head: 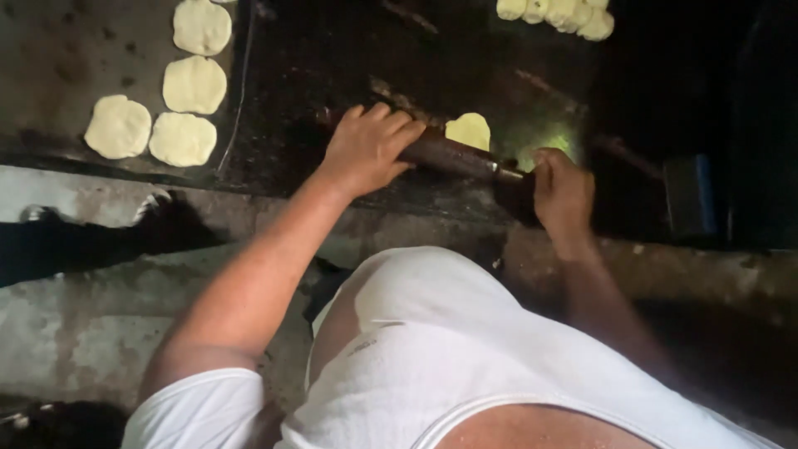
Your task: Flattening and shaping small rounds of dough using a rolling pin and placing them on a tray.
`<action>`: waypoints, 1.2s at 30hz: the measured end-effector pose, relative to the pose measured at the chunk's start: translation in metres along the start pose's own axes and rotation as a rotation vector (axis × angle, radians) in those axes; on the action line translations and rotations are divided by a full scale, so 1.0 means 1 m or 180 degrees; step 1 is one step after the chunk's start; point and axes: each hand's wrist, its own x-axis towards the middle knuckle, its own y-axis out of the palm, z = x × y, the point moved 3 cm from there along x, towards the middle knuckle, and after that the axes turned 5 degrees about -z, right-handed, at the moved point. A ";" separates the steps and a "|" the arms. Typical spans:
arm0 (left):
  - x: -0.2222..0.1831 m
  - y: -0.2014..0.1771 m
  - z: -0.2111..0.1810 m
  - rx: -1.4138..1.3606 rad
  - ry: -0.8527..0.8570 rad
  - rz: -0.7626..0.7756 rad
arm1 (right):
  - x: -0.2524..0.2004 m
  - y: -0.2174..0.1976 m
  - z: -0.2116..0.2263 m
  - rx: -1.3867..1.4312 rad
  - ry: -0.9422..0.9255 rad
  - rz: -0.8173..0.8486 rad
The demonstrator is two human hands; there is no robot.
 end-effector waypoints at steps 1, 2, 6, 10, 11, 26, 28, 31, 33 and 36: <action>0.001 -0.003 0.004 -0.0251 0.0061 0.0016 | 0.005 0.008 -0.008 0.0082 0.0118 0.0266; 0.003 -0.007 0.008 -0.0501 0.0124 0.0032 | 0.011 0.015 -0.015 0.0165 0.0236 0.0534; -0.012 -0.014 0.011 -0.0430 0.0316 -0.0173 | 0.042 0.043 0.030 0.0045 -0.0277 0.0658; -0.047 -0.039 0.030 -0.0552 0.0523 0.0096 | 0.031 0.072 0.037 -0.0622 -0.0788 0.0383; -0.058 -0.046 0.033 -0.0561 0.0529 0.0232 | 0.024 0.079 0.026 -0.0494 -0.0777 0.0390; -0.106 0.021 0.071 -0.0738 -0.0427 -0.0243 | 0.160 0.239 0.384 0.2060 -0.1599 0.1892; -0.109 0.000 0.076 -0.0808 -0.0434 -0.0316 | 0.149 0.258 0.407 0.1506 -0.2444 0.1498; -0.112 -0.017 0.074 -0.0916 -0.0397 -0.0541 | 0.126 0.286 0.405 0.0554 -0.3837 0.0963; -0.112 -0.016 0.076 -0.0913 -0.0366 -0.0691 | 0.121 0.286 0.398 0.0187 -0.4435 0.0814; -0.113 -0.005 0.074 -0.0963 -0.0343 -0.0600 | 0.140 0.254 0.391 0.0118 -0.3875 0.1127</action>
